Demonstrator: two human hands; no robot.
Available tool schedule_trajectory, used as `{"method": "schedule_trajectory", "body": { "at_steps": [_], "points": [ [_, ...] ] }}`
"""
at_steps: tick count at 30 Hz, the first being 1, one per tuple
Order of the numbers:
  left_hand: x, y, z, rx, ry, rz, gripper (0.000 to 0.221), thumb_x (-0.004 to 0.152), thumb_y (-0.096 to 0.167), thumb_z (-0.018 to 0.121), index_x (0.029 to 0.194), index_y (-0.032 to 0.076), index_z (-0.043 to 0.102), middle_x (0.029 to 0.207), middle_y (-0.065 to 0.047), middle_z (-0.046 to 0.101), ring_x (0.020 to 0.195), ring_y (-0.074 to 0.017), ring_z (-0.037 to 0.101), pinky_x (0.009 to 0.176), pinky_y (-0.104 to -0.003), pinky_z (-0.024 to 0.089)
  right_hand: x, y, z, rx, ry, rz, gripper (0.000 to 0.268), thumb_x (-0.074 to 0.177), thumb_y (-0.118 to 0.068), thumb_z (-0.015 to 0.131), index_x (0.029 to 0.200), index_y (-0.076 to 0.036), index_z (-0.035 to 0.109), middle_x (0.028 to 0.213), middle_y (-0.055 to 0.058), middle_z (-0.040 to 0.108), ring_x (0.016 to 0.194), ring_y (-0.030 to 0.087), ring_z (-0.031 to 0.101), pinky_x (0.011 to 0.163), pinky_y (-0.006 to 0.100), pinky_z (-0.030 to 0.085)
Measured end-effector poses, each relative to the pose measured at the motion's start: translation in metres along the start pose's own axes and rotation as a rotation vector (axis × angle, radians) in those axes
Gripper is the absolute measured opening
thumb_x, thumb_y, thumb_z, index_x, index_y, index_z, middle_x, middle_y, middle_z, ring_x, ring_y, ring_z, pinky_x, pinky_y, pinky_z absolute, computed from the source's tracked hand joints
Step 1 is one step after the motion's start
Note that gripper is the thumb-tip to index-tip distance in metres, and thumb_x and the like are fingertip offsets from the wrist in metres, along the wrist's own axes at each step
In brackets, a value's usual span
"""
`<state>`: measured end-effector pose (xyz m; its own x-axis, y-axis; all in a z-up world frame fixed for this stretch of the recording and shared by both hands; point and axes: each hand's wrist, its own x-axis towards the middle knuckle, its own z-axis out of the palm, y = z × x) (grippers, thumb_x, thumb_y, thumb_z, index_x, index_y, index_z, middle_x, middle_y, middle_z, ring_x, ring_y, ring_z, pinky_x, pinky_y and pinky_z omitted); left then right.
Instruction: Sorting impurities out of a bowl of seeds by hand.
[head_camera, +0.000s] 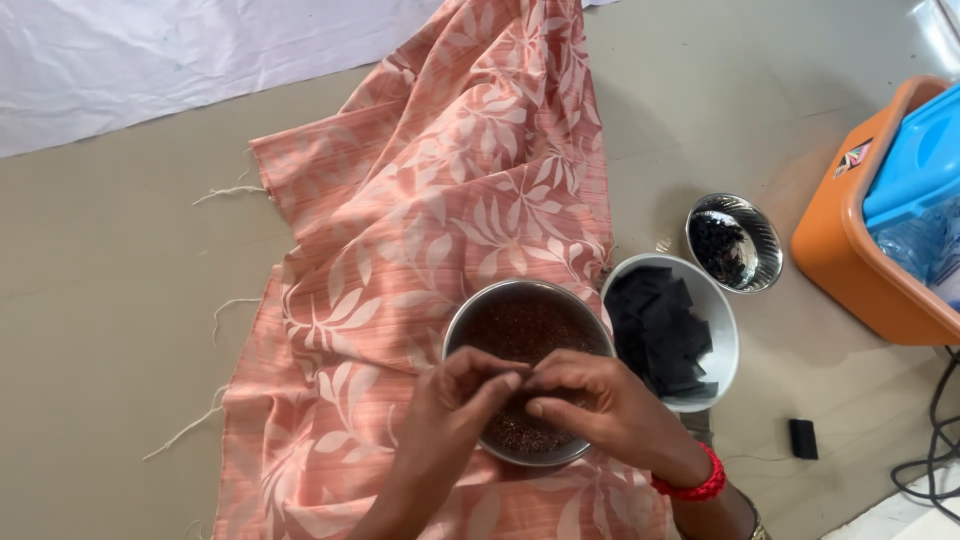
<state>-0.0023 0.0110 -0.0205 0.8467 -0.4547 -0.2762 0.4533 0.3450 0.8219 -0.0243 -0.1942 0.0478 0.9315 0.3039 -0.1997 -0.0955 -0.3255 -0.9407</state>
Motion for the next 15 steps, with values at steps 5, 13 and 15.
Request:
{"method": "schedule_trajectory", "body": {
  "at_steps": [5,13,15],
  "points": [
    [-0.002,0.0,-0.013,0.009,0.177,0.084,0.013,0.096,0.006,0.068,0.102,-0.006,0.067,0.098,-0.014,0.079,0.087,-0.0139,0.075,0.084,-0.028,0.063,0.02,0.011,0.001,-0.362,0.251,0.045,0.021,0.088,-0.012,0.074,0.106,-0.003,0.077,0.104,0.006,0.077,0.095,0.014,0.076,0.084,0.028,0.06],
    [-0.003,0.006,-0.013,-0.155,0.205,-0.014,0.012,0.097,0.006,0.062,0.103,-0.005,0.062,0.094,-0.015,0.075,0.086,-0.0193,0.076,0.08,-0.032,0.067,0.038,0.015,-0.002,-0.669,0.45,-0.206,0.033,0.089,-0.01,0.073,0.12,0.0,0.071,0.126,0.017,0.068,0.114,0.027,0.067,0.093,0.034,0.054],
    [-0.003,0.007,-0.012,-0.189,0.189,-0.049,0.014,0.097,0.006,0.061,0.105,-0.006,0.063,0.094,-0.015,0.075,0.086,-0.0198,0.077,0.08,-0.033,0.067,0.03,0.009,0.002,-0.57,0.464,-0.162,0.028,0.091,-0.01,0.072,0.118,-0.002,0.072,0.122,0.014,0.071,0.112,0.023,0.069,0.093,0.032,0.055]
  ]
}}
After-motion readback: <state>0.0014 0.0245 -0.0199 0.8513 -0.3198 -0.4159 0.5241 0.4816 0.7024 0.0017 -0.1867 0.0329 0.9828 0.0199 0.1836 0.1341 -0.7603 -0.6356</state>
